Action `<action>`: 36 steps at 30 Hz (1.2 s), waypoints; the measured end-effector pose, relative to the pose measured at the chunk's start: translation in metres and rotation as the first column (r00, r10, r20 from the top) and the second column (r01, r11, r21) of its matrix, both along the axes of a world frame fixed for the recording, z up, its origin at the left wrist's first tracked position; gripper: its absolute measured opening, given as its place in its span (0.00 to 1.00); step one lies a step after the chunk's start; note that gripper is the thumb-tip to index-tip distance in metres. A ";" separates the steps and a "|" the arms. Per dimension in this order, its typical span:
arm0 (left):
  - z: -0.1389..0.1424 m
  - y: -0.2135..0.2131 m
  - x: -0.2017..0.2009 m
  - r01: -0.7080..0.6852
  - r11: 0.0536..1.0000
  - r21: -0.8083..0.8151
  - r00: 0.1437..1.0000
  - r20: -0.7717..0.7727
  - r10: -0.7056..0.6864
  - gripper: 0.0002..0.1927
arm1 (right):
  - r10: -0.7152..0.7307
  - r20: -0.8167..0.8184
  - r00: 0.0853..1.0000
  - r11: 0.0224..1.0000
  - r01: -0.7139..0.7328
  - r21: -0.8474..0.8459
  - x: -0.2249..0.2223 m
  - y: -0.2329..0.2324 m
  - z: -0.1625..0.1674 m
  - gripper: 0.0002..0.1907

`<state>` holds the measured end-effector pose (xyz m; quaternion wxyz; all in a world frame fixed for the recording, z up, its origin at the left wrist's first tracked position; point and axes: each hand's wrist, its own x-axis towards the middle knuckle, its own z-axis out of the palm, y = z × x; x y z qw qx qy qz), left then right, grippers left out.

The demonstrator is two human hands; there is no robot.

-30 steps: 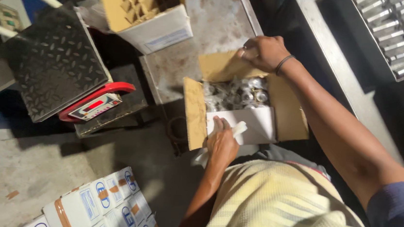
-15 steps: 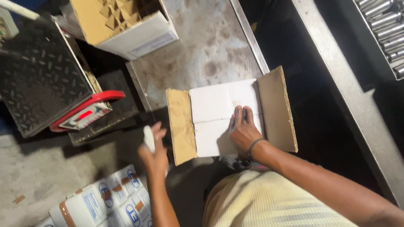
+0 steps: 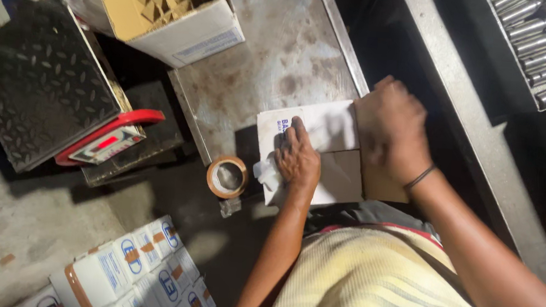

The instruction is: The person packs small wrapped items into a cardboard box, then closes and tapes the box shut. The person moves the sealed box to a stack of similar boxes and repeats the process with another box.

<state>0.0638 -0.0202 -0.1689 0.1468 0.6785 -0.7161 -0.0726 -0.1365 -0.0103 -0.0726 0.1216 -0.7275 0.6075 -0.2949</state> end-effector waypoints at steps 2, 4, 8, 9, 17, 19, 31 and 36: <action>-0.001 0.002 -0.001 -0.010 1.000 0.006 1.000 -0.020 0.010 0.33 | -0.161 0.325 0.932 0.983 0.122 0.136 -0.027 -0.025 0.004 0.14; -0.010 0.007 0.000 -0.001 0.992 0.127 0.996 -0.083 0.012 0.31 | -0.220 0.541 0.812 0.951 0.053 0.306 -0.032 -0.050 -0.006 0.17; -0.030 0.019 0.006 0.038 0.998 0.051 0.882 -0.471 -0.009 0.31 | -0.072 0.772 0.632 0.971 -0.132 0.199 0.020 -0.081 -0.051 0.19; -0.031 0.022 0.008 -0.015 0.997 -0.070 0.713 -0.700 -0.038 0.28 | -0.067 0.673 0.737 0.990 -0.033 0.134 0.046 -0.078 -0.065 0.21; -0.038 0.017 0.005 -0.163 0.965 -0.205 0.678 -0.734 -0.041 0.16 | 0.299 -0.333 0.894 0.846 -0.088 0.526 0.124 -0.088 -0.125 0.41; -0.047 0.019 0.002 -0.104 0.976 -0.191 0.707 -0.704 -0.062 0.23 | 0.391 -0.314 0.866 0.757 -0.108 0.645 0.118 -0.087 -0.130 0.42; 0.004 0.061 0.015 0.198 0.969 0.147 0.946 -0.287 -0.149 0.21 | 0.524 -0.042 0.851 0.840 -0.508 0.192 0.248 -0.089 -0.095 0.42; 0.013 0.059 0.020 0.186 0.958 0.218 0.961 -0.244 -0.131 0.23 | 0.835 -0.231 0.499 0.520 -0.580 0.627 0.322 -0.012 -0.100 0.15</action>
